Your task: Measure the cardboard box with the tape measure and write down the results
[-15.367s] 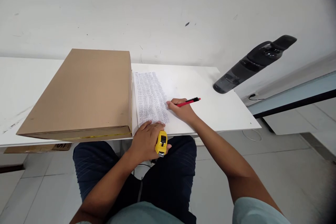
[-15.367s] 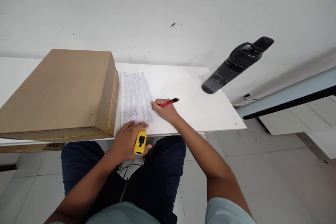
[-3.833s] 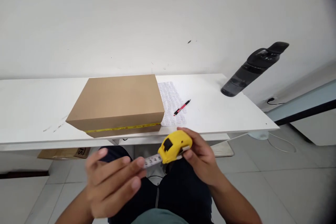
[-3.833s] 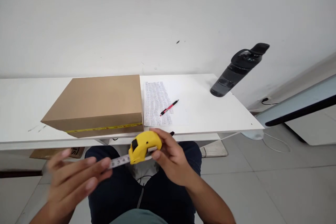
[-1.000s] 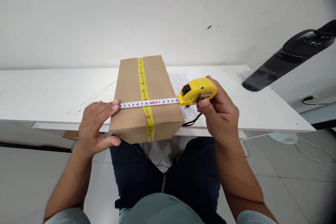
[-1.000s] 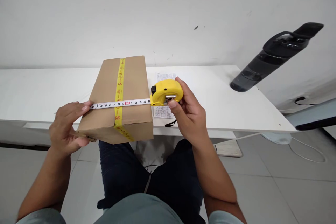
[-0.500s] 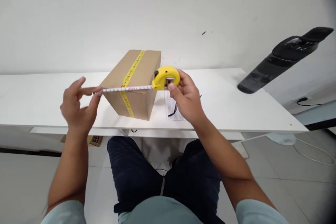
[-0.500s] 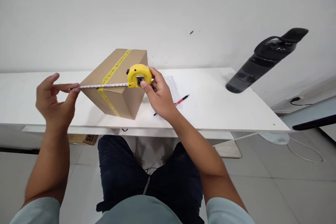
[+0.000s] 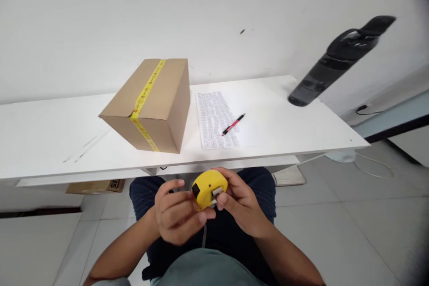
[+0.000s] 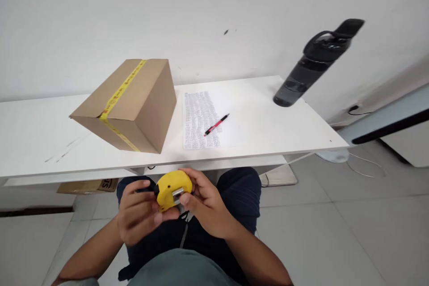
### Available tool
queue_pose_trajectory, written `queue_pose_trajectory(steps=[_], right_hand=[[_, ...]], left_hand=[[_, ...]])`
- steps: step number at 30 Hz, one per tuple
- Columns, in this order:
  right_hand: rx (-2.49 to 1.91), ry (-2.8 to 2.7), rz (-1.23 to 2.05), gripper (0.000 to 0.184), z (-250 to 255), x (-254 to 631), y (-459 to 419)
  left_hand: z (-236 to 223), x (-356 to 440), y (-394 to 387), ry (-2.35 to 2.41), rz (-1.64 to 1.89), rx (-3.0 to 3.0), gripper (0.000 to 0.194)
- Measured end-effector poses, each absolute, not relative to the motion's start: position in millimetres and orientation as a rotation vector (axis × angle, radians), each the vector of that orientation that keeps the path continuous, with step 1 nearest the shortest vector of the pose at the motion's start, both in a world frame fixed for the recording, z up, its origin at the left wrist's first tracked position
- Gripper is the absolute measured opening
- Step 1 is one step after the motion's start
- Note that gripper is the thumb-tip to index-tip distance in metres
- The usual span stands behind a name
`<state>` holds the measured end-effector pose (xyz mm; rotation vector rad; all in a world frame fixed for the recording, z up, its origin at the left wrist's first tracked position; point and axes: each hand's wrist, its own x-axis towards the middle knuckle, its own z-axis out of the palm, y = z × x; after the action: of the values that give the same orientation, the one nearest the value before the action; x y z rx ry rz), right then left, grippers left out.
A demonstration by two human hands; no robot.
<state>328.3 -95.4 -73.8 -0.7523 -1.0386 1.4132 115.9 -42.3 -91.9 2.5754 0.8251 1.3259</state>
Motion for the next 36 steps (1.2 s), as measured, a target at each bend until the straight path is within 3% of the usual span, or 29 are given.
queue_pose_trajectory(steps=[3,6,9,11,13,15,21,26,32,36], right_hand=[[-0.759,-1.006,1.488,0.050,-89,332,-93],[-0.764,-1.341,1.446,0.052,-89,347,-85],[-0.970,-1.802,0.943,0.046,-75,384,-54],[-1.436,-1.850,0.423,0.042,-63,417,-17],[-1.903,-1.931,0.139,0.047,-55,448,24],[-2.036,-2.112,0.148,0.051,-54,472,61],[-1.827,-2.128,0.278,0.029,-72,489,86],[-1.636,-1.871,0.510,0.033,-83,488,68],[-1.436,-1.696,0.819,0.053,-87,491,78],[-1.460,-1.616,0.854,0.050,-85,487,79]], left_hand=[[-95,142,-32,0.647,1.628,2.539,0.078],[-97,157,-32,0.630,1.466,2.355,0.093],[-97,166,-30,0.542,1.347,2.250,0.091],[-95,171,-22,0.543,1.261,2.217,0.084],[-92,177,-10,0.581,1.141,2.209,0.074],[-87,184,6,0.662,1.021,2.218,0.064],[-76,196,35,0.971,0.730,2.224,0.055],[-77,201,36,1.065,0.634,2.244,0.052],[-77,205,36,1.115,0.646,2.207,0.052],[-79,207,37,1.124,0.654,2.231,0.053]])
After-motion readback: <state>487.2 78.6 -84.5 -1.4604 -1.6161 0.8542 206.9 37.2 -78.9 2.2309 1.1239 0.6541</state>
